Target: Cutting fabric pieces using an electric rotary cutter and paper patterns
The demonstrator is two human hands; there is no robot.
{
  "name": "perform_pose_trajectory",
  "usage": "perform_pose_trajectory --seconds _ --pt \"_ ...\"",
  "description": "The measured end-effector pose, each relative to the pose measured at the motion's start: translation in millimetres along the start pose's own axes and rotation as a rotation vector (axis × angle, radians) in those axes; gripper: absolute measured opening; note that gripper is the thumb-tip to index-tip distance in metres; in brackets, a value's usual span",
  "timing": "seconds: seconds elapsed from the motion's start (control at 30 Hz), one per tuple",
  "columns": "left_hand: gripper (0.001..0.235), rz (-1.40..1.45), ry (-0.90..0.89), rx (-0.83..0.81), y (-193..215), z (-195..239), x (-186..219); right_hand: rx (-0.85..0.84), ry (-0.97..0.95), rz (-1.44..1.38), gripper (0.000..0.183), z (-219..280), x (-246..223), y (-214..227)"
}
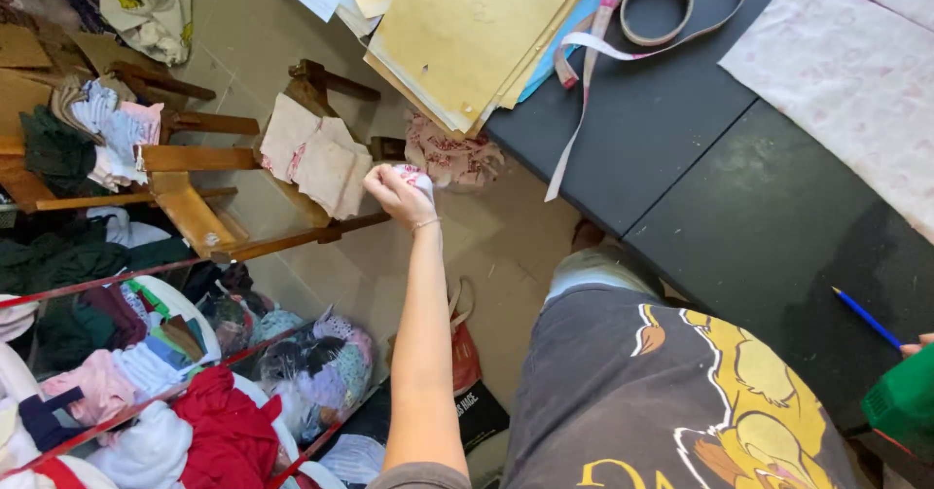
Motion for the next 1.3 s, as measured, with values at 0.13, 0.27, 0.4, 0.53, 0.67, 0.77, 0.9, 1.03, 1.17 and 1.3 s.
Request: perform_pose_trajectory --seconds 0.13,0.27,0.4,0.53,0.67,0.77,0.9,1.03,1.17,1.3 --pt "0.022 -0.112 0.206 -0.175 -27.2 -31.3 -20.3 -0.005 0.006 0.035 0.028 -10.9 -10.4 -11.4" --pt "0.038 -0.166 -0.02 -0.179 -36.2 -5.5 58.4 0.08 0.035 0.048 0.029 -13.5 -24.8 9.0" --pt "0.009 0.048 -0.379 -0.411 -56.5 71.5 160.9 0.276 0.29 -0.026 0.04 36.0 -112.7 -24.4" --pt "0.011 -0.018 -0.702 -0.857 -144.8 146.4 219.2 0.436 0.261 -0.113 0.035 55.9 -106.7 -14.4" --pt "0.05 -0.319 -0.557 -1.134 -252.5 202.6 191.9 0.536 0.196 -0.197 0.034 72.5 -91.8 -10.2" --pt "0.047 -0.58 -0.503 -1.18 -281.9 217.8 210.4 0.61 0.138 -0.251 0.031 81.4 -82.0 -4.7" --pt "0.041 -0.714 -0.457 -1.544 -287.4 221.3 214.3 0.655 0.024 -0.304 0.035 87.2 -79.9 5.6" --pt "0.029 -0.091 -0.09 -1.568 -235.6 173.8 245.1 0.644 -0.06 -0.248 0.031 81.9 -83.5 25.5" --pt "0.037 0.431 0.309 -1.293 -177.7 110.1 280.8 0.614 -0.187 -0.181 0.036 61.7 -87.5 51.6" --pt "0.053 0.224 0.152 -1.417 -152.1 93.6 310.1 0.559 -0.258 -0.228 0.032 34.1 -101.6 83.1"
Point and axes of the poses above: each hand's wrist, its own z-axis away from the middle knuckle, its own y-axis out of the back of the hand, x = y × z, the point moved 3 cm from there along -z, towards the middle knuckle, and after that the axes turned 3 degrees about -x, right-handed, at the moved point
